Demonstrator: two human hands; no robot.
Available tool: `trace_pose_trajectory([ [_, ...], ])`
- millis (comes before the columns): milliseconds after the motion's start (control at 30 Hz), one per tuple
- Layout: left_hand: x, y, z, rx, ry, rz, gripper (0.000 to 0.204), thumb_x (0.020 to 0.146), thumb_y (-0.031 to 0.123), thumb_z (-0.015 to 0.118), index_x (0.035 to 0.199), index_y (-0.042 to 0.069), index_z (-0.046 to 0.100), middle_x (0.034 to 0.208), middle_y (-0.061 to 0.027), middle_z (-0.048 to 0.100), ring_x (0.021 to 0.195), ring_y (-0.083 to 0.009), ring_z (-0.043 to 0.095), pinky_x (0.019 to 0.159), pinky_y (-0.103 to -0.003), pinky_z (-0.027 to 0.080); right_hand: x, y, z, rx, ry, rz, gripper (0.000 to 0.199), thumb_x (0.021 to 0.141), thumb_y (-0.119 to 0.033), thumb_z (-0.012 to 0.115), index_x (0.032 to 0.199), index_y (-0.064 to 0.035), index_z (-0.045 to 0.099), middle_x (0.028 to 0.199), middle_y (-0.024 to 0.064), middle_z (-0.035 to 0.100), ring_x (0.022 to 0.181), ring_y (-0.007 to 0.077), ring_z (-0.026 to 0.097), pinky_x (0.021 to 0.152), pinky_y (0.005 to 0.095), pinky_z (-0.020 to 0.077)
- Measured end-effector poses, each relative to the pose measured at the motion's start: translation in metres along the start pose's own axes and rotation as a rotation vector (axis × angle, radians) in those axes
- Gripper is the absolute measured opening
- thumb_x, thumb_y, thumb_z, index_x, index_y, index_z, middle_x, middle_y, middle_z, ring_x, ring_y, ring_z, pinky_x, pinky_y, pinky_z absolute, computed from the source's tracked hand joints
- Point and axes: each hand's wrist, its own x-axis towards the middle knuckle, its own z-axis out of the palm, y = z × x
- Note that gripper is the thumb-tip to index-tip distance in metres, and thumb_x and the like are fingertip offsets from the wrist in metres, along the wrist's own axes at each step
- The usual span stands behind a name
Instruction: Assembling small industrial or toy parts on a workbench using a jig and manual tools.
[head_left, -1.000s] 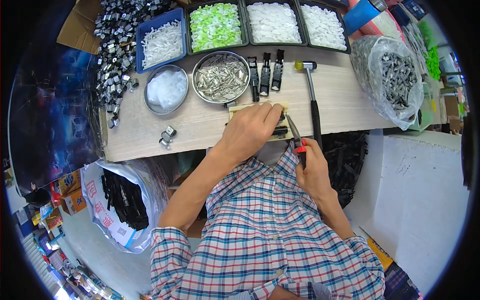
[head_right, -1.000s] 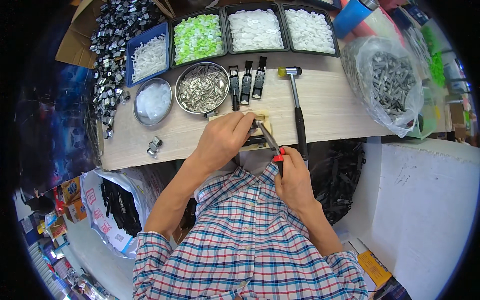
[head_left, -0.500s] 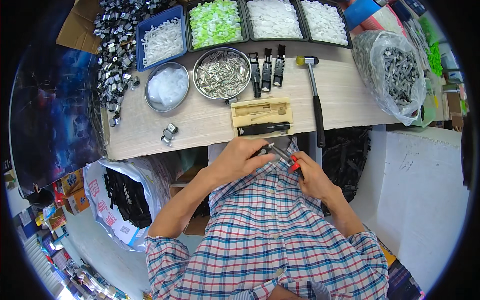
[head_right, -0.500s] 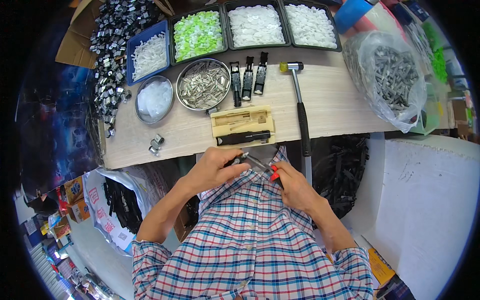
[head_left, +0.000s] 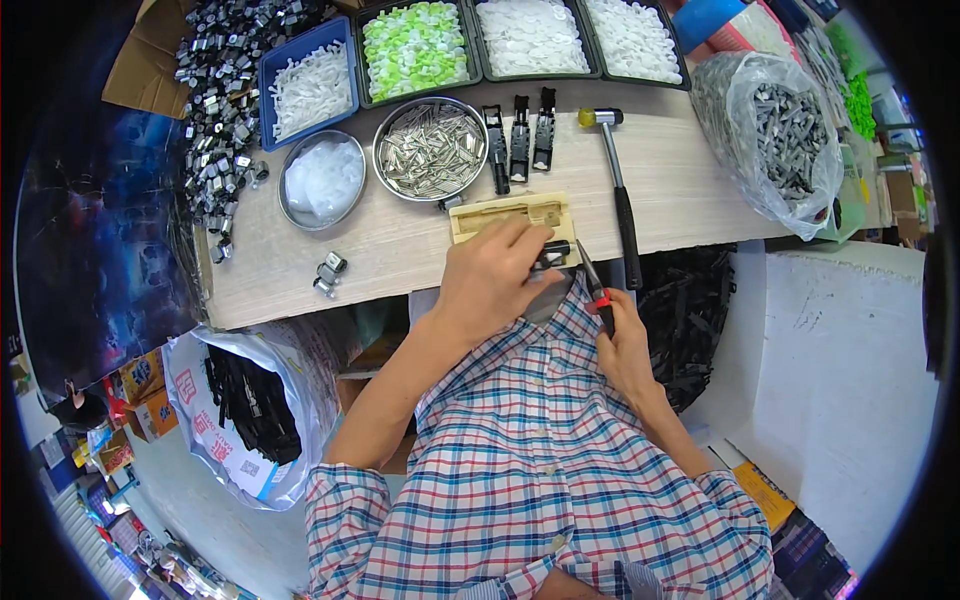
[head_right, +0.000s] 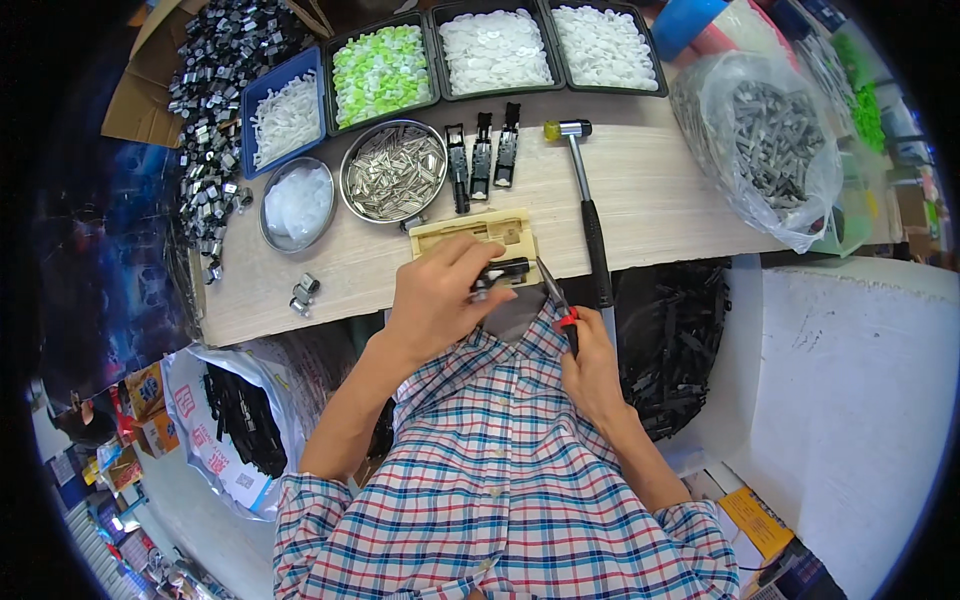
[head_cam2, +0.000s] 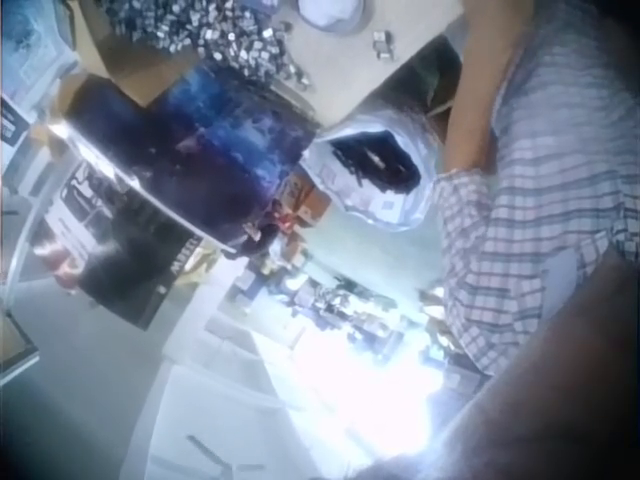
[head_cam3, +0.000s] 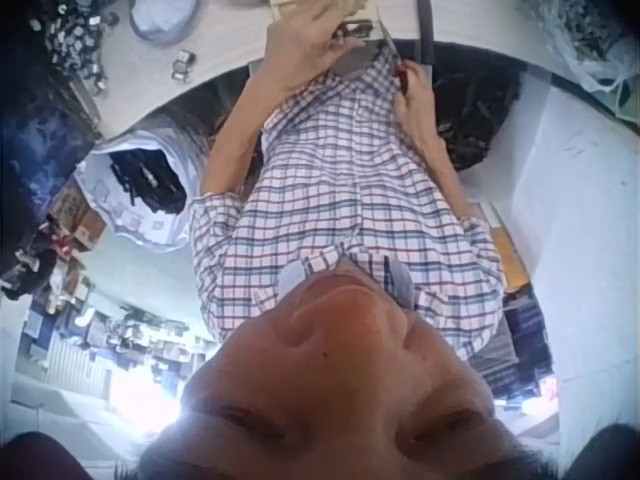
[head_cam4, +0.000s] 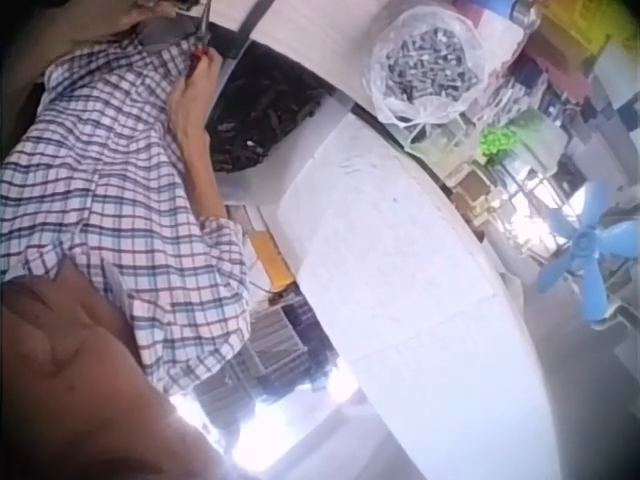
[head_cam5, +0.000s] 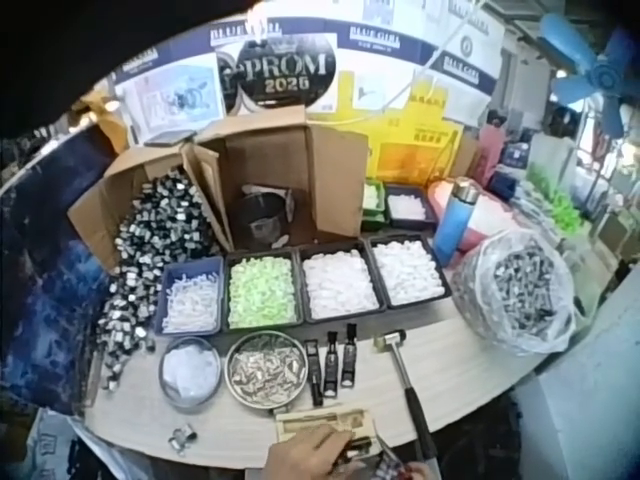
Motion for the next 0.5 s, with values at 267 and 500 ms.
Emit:
trace_pose_trajectory([
  [267,0.010,-0.007,0.015,0.361,-0.109,0.247,0.018,0.071,0.009,0.070,0.087,0.004,0.064,0.086,-0.0059,0.064,0.088,-0.0229,0.064,0.065,-0.032,0.057,0.006,-0.011,-0.006,-0.022,0.029,-0.096,0.039,0.076,0.016,0.050,0.112,0.0047,0.062,0.121,0.0152,0.056,0.072,0.0199,0.055,0.061,0.0279,0.0424],
  [500,0.012,-0.010,0.011,0.374,-0.014,0.308,0.012,0.075,0.010,0.066,0.084,0.003,0.063,0.084,-0.0058,0.064,0.086,-0.0215,0.064,0.062,-0.030,0.057,0.010,-0.024,-0.013,-0.021,0.030,-0.088,0.038,0.077,0.016,0.051,0.111,0.0047,0.062,0.120,0.0146,0.056,0.071,0.0194,0.055,0.060,0.0270,0.0413],
])
